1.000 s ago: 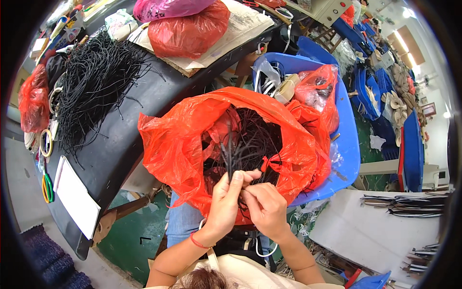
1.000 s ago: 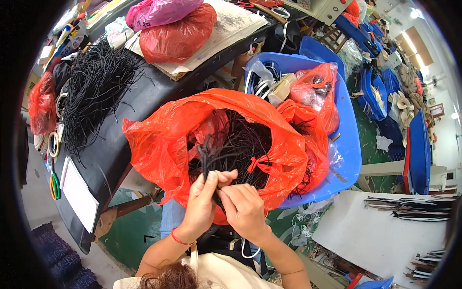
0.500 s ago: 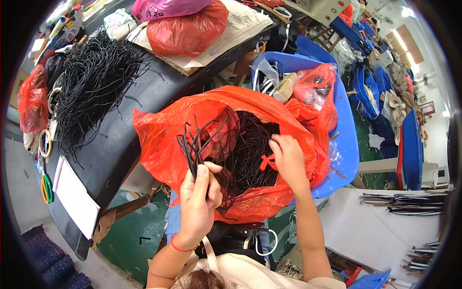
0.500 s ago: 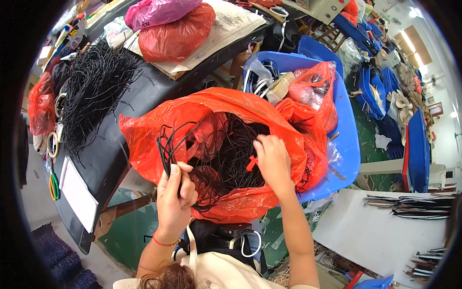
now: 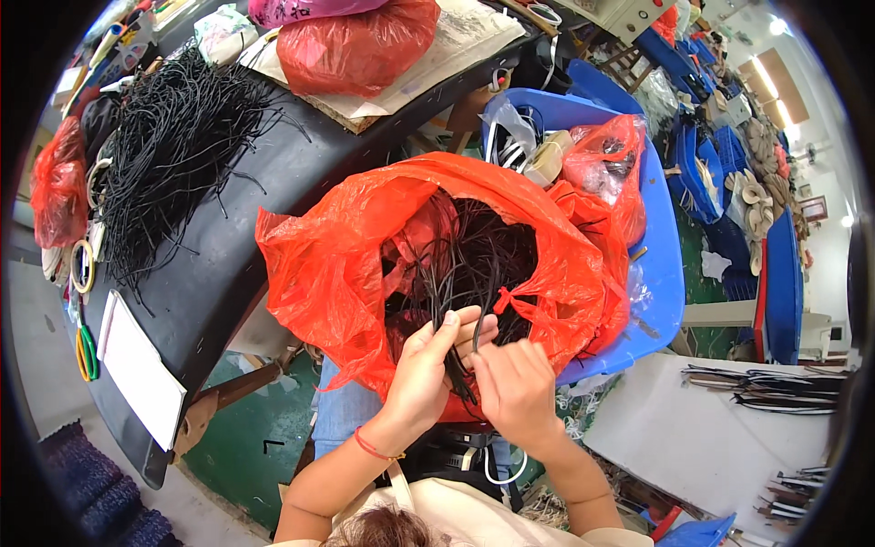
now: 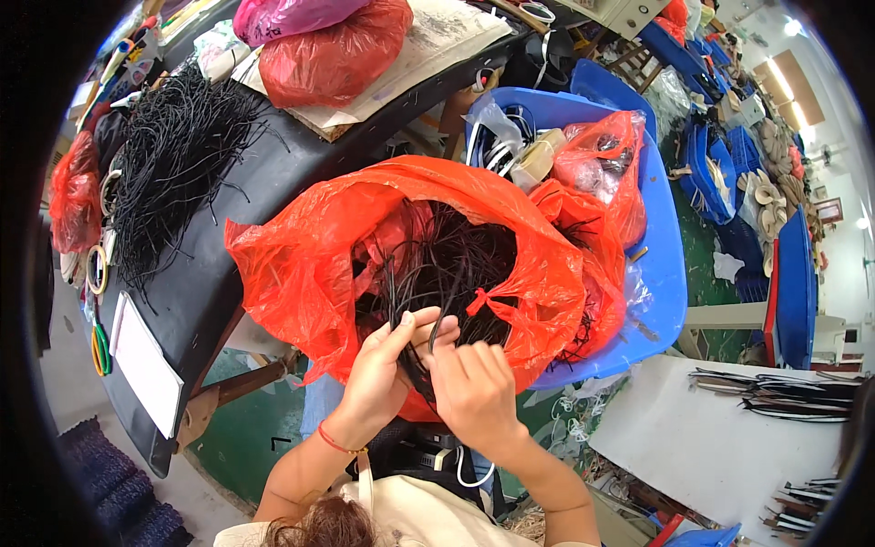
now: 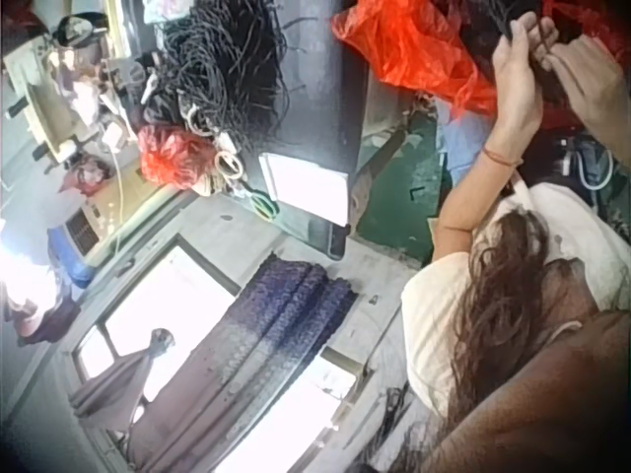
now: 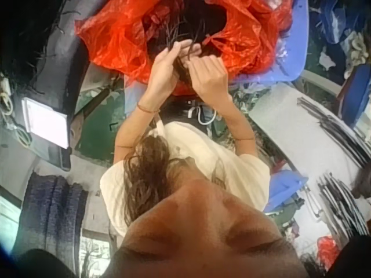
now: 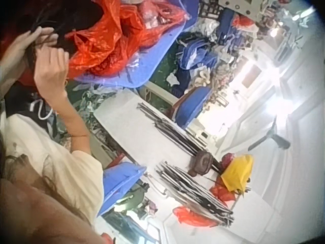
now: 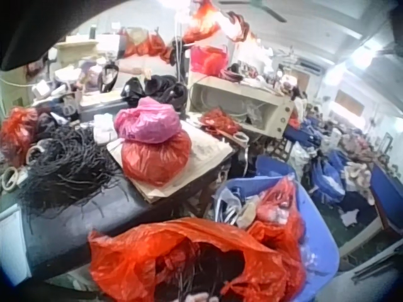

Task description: The person repeatedly reaches into a red plastic bag and pulls out bundles of black cables. They separate the cables by hand and place them onto a pile on the table. The person continues this process throughout the clip, handling the cables one bundle at a time.

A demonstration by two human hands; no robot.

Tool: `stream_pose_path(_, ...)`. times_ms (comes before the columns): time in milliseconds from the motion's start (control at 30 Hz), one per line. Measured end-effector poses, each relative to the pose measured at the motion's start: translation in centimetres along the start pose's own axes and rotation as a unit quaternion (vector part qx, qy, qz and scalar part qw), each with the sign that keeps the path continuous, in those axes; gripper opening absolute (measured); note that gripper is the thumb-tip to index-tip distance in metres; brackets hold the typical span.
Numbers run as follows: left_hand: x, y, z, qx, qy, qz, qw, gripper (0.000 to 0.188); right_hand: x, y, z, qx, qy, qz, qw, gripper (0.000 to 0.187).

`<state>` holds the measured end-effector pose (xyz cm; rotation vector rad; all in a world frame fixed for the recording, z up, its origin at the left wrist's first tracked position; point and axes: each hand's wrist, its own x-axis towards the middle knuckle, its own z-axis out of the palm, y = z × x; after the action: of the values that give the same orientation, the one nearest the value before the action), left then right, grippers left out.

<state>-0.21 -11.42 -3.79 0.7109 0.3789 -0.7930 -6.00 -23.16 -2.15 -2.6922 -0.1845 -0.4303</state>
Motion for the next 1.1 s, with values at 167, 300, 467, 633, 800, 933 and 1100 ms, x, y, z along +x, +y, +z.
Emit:
stream_pose_path(167,-1.0,2.2,-0.3,-0.064,-0.022,-0.080,0.995,0.029,-1.7,-2.1,-1.7,0.054,-0.125,-0.067,0.988,0.005)
stream_pose_path(300,-5.4,4.8,0.7,0.060,-0.013,0.115,0.991,0.025,1.1,1.7,-2.6,0.254,-0.142,-0.103,0.951,0.009)
stream_pose_path(467,-5.8,6.1,1.2,0.083,-0.021,0.154,0.984,0.018,2.6,12.7,4.4,-0.026,-0.020,0.157,0.987,0.016)
stream_pose_path(633,-4.2,5.0,-1.3,0.025,-0.028,0.055,0.998,0.026,2.3,13.1,5.0,0.015,0.008,0.227,0.974,0.016)
stream_pose_path(800,-2.6,2.7,-0.6,0.022,-0.017,0.033,0.999,0.028,2.3,9.4,2.2,0.112,0.071,0.195,0.972,0.012)
stream_pose_path(933,-1.7,1.1,0.0,0.108,-0.023,0.068,0.992,0.030,1.9,7.1,0.2,0.188,0.090,0.211,0.955,0.011)
stream_pose_path(1100,-0.9,-0.3,0.2,0.091,-0.015,0.067,0.993,0.032,1.0,5.2,-0.3,0.252,0.090,0.235,0.934,0.009)
